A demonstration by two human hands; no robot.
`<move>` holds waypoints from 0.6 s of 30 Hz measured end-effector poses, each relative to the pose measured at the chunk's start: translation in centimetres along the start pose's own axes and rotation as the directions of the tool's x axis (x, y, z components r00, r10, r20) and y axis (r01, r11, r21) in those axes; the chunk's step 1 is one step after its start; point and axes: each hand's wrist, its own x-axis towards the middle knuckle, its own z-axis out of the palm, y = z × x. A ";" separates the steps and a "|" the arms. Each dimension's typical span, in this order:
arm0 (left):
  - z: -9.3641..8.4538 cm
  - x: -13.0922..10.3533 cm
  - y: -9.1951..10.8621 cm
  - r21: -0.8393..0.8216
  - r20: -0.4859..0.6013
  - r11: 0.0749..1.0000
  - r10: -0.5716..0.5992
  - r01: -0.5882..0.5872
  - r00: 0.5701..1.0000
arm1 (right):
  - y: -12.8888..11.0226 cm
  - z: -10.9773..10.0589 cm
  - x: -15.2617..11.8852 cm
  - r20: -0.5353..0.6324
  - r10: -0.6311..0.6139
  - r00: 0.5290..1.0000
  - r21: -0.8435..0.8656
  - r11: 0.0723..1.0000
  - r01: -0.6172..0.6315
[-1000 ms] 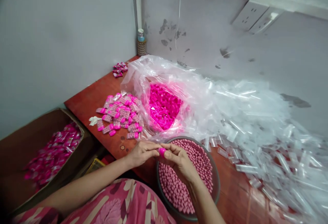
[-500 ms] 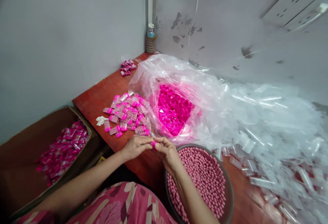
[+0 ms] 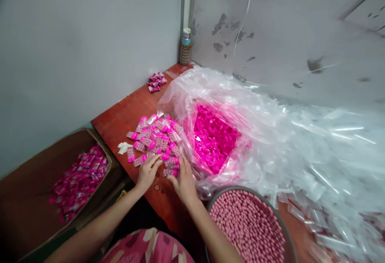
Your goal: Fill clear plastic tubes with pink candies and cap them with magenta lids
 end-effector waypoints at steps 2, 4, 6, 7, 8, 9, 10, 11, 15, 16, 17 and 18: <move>-0.5 0.3 -2.8 0.265 -0.047 0.959 0.122 -0.105 0.991 | 0.8 2.7 0.5 0.038 -0.115 0.993 -0.280 0.952 0.121; -0.8 0.7 -5.4 0.478 -0.036 0.866 0.184 -0.145 0.982 | 1.5 4.9 1.6 0.073 -0.141 0.987 -0.467 0.870 0.159; -0.6 1.3 -7.5 0.616 -0.026 0.777 0.183 -0.128 0.983 | 2.1 6.6 3.1 0.068 -0.140 0.988 -0.563 0.812 0.154; -0.5 1.7 -8.2 0.659 -0.024 0.743 0.178 -0.118 0.984 | 2.3 7.2 3.8 0.056 -0.141 0.988 -0.585 0.797 0.147; -0.4 2.2 -8.8 0.690 -0.023 0.715 0.174 -0.111 0.984 | 2.5 7.6 4.6 0.042 -0.142 0.989 -0.598 0.789 0.139; -0.3 2.7 -9.1 0.710 -0.022 0.696 0.171 -0.105 0.985 | 2.6 8.1 5.2 0.028 -0.145 0.989 -0.604 0.786 0.132; -0.2 3.2 -9.3 0.723 -0.020 0.684 0.169 -0.102 0.985 | 2.7 8.5 5.8 0.017 -0.147 0.989 -0.606 0.785 0.127; -0.2 3.8 -9.4 0.730 -0.021 0.676 0.165 -0.098 0.986 | 2.6 8.9 6.3 0.010 -0.146 0.989 -0.608 0.785 0.122; -0.8 6.9 -9.6 0.736 -0.055 0.675 0.130 -0.048 0.990 | 1.8 10.9 8.2 -0.021 -0.095 0.995 -0.614 0.787 0.062; -1.0 7.8 -9.7 0.736 -0.070 0.677 0.123 -0.032 0.990 | 1.4 11.4 8.7 -0.026 -0.075 0.997 -0.613 0.789 0.043; -1.2 8.7 -9.9 0.734 -0.086 0.679 0.118 -0.017 0.989 | 1.0 11.9 9.4 -0.030 -0.059 0.998 -0.611 0.791 0.028; -1.4 9.7 -10.1 0.732 -0.100 0.682 0.114 -0.005 0.988 | 0.6 12.4 10.1 -0.033 -0.047 0.998 -0.606 0.795 0.017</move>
